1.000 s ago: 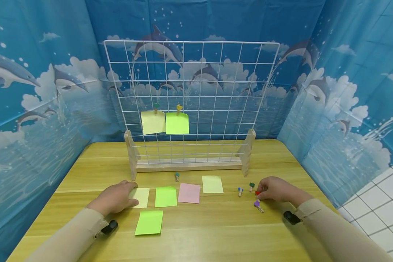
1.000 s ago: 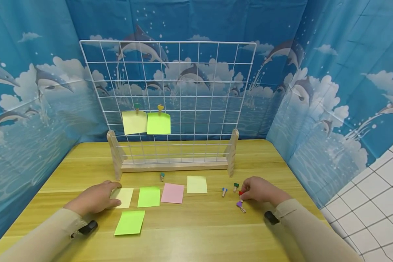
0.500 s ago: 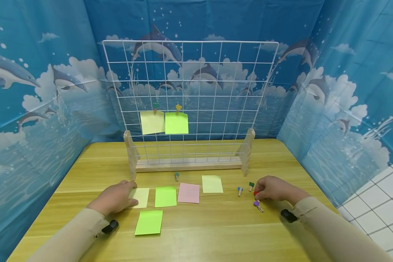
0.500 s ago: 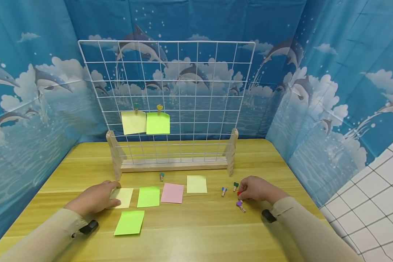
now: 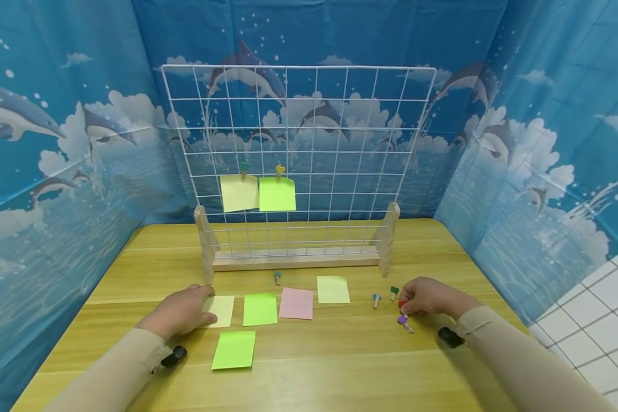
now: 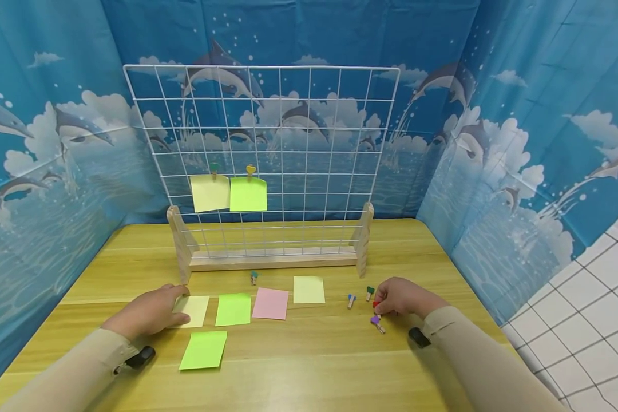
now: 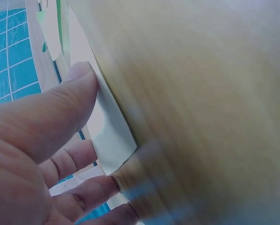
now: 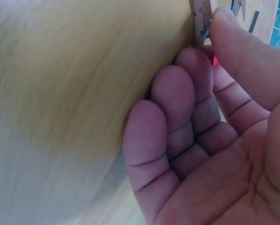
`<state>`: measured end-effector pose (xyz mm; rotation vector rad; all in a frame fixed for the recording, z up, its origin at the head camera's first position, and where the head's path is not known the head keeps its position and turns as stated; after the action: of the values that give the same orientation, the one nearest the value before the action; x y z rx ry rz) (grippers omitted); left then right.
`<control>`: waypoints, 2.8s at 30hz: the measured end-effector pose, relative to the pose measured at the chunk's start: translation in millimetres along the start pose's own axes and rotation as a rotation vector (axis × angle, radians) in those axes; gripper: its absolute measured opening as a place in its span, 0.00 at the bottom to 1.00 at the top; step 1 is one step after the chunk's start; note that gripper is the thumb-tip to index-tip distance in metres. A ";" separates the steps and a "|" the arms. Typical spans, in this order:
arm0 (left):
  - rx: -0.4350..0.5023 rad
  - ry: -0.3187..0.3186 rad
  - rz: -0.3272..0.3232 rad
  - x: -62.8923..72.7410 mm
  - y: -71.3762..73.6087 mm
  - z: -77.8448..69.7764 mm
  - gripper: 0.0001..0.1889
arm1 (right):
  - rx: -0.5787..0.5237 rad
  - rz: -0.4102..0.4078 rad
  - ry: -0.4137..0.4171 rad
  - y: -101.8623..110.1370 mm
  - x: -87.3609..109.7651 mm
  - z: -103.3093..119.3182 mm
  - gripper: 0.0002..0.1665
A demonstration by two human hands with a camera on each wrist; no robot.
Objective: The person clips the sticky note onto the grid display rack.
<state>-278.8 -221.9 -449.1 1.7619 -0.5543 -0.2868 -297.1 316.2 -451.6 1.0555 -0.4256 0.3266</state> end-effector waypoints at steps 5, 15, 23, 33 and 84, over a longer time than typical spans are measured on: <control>0.010 0.007 -0.005 0.4 -0.1 -0.1 0.33 | -0.004 -0.004 -0.010 -0.3 1.1 -0.3 0.05; 0.029 0.007 -0.013 2.1 1.7 -3.5 0.32 | -0.015 -0.017 -0.015 -2.0 1.5 -1.6 0.06; 0.023 0.000 -0.020 0.5 0.1 -1.8 0.32 | 0.006 -0.035 -0.015 -2.0 1.5 -1.9 0.05; 0.028 -0.004 -0.020 1.7 0.9 -3.2 0.31 | 0.008 -0.028 -0.048 -1.3 2.0 -0.3 0.05; 0.284 -0.136 -0.407 -12.2 77.5 -45.2 0.05 | 0.001 -0.110 0.149 20.2 36.2 3.1 0.09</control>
<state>-284.7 -191.6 -363.9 2.1395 -0.3384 -0.6412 -275.3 324.7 -417.3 1.0439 -0.2326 0.3052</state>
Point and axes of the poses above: each hand's wrist, its own x-axis away from the middle knuckle, its own y-axis out of the back of the hand, z = x × y, the point moved 5 cm from there along -x, towards the middle knuckle, and after that the axes turned 13 degrees about -y, right-handed, at the moved point
